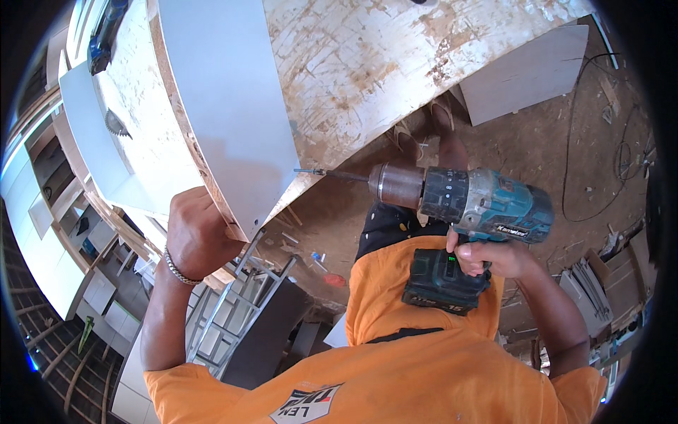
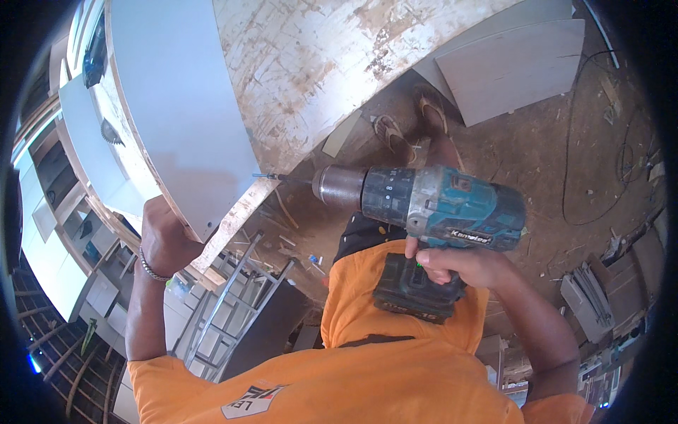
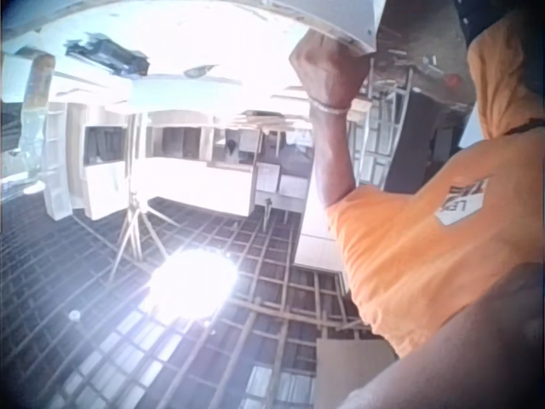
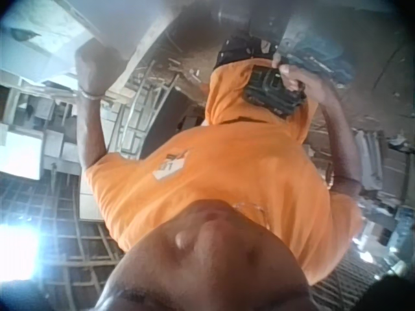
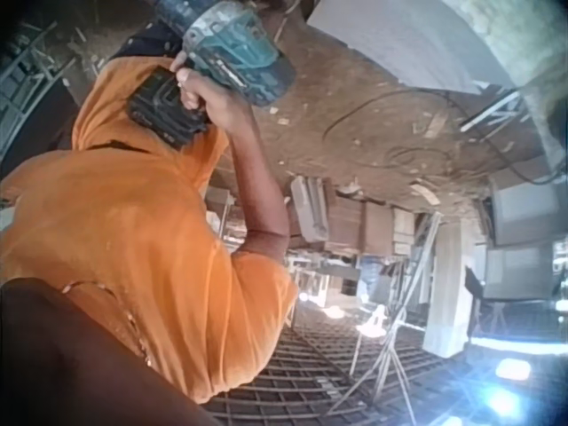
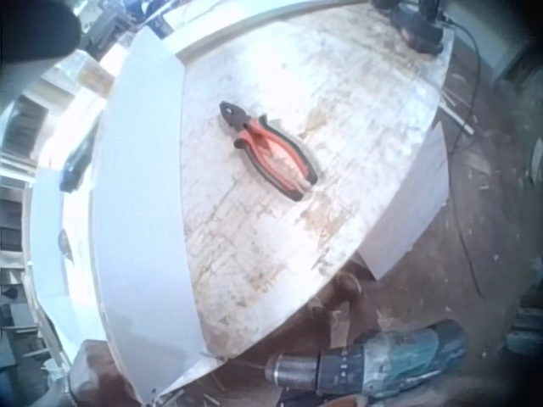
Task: The person joins white wooden boards together on a workbench using a pneumatic nail gun and a cordless drill.
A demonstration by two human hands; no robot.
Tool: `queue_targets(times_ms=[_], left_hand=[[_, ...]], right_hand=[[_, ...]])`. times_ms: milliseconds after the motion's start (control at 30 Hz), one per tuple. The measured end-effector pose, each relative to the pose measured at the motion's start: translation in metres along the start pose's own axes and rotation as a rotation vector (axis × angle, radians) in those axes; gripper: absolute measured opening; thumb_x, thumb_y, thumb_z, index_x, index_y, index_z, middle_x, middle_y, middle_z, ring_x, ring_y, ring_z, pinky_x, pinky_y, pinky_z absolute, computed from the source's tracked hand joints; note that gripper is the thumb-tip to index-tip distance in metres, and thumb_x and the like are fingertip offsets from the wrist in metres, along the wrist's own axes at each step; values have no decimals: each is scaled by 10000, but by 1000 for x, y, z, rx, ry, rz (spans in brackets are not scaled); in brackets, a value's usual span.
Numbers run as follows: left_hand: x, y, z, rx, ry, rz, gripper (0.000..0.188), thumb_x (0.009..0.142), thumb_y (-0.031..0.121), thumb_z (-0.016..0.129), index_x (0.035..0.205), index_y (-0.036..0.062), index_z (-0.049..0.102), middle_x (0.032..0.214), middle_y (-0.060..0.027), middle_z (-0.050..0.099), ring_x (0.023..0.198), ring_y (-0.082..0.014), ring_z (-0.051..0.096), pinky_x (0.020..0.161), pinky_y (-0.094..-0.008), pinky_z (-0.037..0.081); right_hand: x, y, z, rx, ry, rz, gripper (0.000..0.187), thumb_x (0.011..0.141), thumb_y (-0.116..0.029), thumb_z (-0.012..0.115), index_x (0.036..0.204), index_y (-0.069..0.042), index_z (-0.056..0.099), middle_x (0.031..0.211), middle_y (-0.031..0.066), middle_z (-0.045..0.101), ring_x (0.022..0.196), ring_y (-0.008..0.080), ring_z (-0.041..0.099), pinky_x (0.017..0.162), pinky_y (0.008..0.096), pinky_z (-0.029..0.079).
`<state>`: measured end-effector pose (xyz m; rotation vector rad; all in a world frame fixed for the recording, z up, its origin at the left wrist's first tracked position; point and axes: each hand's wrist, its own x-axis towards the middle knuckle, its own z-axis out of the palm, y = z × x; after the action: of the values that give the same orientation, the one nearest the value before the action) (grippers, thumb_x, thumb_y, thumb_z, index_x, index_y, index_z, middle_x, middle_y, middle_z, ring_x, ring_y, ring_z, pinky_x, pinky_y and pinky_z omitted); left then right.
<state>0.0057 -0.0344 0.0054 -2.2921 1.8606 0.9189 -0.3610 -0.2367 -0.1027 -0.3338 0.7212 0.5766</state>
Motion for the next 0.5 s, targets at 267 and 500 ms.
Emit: queue_targets(times_ms=[267, 500], left_hand=[[1, -4, -1, -5, -7, 15, 259, 556, 32, 792, 776, 109, 680, 668, -50, 602, 583, -266, 592, 560, -375, 480], [-3, -8, 2, -1, -4, 18, 268, 545, 25, 795, 777, 103, 683, 686, -55, 626, 598, -266, 606, 567, -374, 486]], right_hand=[[1, -5, 2, -30, -11, 5, 263, 913, -199, 702, 1051, 3, 603, 671, 23, 539, 579, 105, 515, 585, 279, 435], [3, -6, 2, -19, -26, -7, 242, 906, -209, 708, 988, -10, 596, 664, 25, 536, 578, 111, 519, 585, 284, 439]])
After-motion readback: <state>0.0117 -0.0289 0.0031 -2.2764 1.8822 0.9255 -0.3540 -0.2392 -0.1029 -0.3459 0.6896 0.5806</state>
